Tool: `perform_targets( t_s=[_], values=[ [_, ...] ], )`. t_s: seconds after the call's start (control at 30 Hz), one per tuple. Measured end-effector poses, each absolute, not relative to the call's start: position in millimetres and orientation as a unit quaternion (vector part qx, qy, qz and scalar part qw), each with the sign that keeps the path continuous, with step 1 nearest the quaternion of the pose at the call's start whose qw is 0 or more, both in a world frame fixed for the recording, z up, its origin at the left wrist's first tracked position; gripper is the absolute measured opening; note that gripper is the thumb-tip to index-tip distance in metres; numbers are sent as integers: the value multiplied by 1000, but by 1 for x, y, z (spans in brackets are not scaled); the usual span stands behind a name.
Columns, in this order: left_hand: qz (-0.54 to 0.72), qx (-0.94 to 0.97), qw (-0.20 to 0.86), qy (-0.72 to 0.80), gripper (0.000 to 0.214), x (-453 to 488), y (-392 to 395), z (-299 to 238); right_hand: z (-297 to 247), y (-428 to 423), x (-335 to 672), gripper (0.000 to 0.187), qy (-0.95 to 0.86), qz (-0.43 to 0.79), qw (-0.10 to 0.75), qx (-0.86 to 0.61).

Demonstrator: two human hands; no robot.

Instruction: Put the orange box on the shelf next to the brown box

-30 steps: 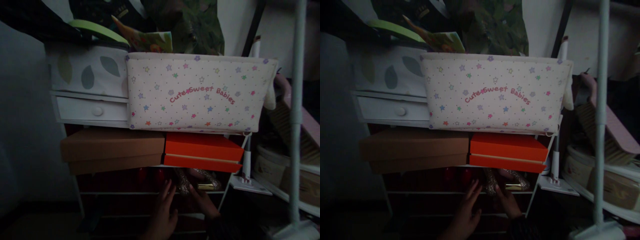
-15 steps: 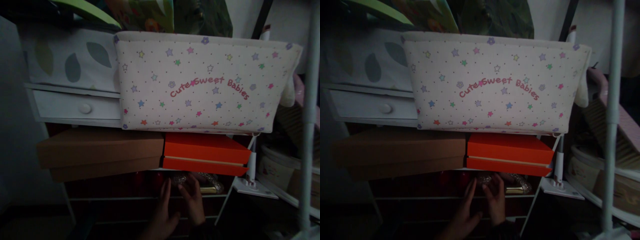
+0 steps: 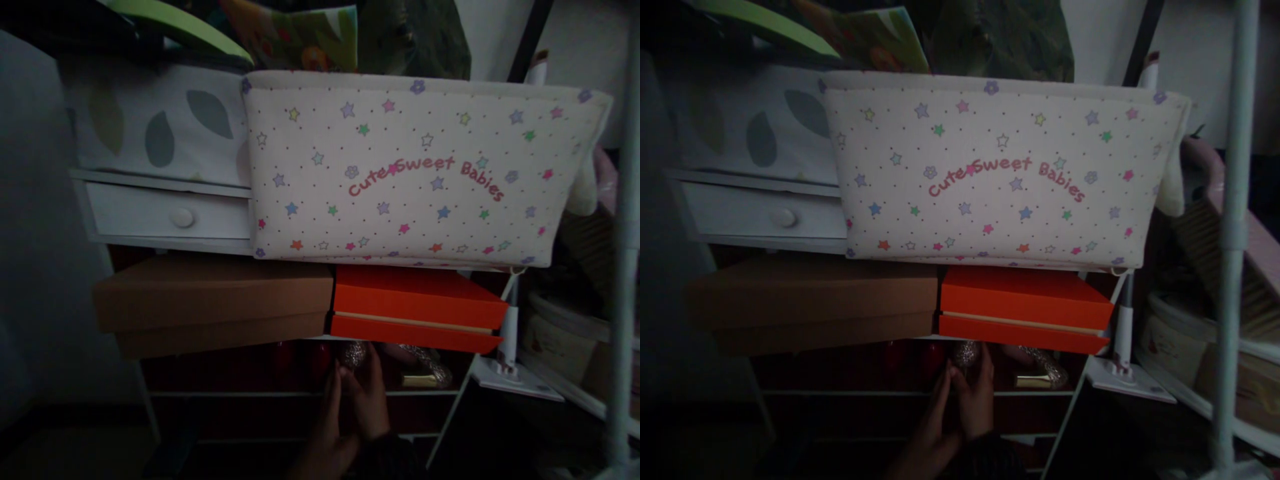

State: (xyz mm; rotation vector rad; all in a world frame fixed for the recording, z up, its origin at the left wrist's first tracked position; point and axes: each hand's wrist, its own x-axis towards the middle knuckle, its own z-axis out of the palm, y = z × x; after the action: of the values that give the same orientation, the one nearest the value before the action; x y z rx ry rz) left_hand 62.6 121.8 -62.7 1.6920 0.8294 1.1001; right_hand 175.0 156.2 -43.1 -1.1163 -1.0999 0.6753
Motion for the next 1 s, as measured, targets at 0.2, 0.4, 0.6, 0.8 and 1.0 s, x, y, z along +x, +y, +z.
perform_targets(
  t_s=[0.2,0.4,0.6,0.8,1.0],
  values=[
    [432,706,454,331,89,59,119,-63,-44,158,177,80,-455,407,676,-413],
    [418,726,434,331,90,58,116,-64,-47,158,179,80,-440,434,691,-374],
    [434,721,411,351,90,62,113,-69,-51,158,177,77,-438,446,694,-357],
    [433,713,404,375,88,63,115,-74,-51,157,175,76,-448,462,685,-341],
    [429,726,380,379,87,64,119,-86,-56,159,173,77,-470,433,675,-370]
  ],
)
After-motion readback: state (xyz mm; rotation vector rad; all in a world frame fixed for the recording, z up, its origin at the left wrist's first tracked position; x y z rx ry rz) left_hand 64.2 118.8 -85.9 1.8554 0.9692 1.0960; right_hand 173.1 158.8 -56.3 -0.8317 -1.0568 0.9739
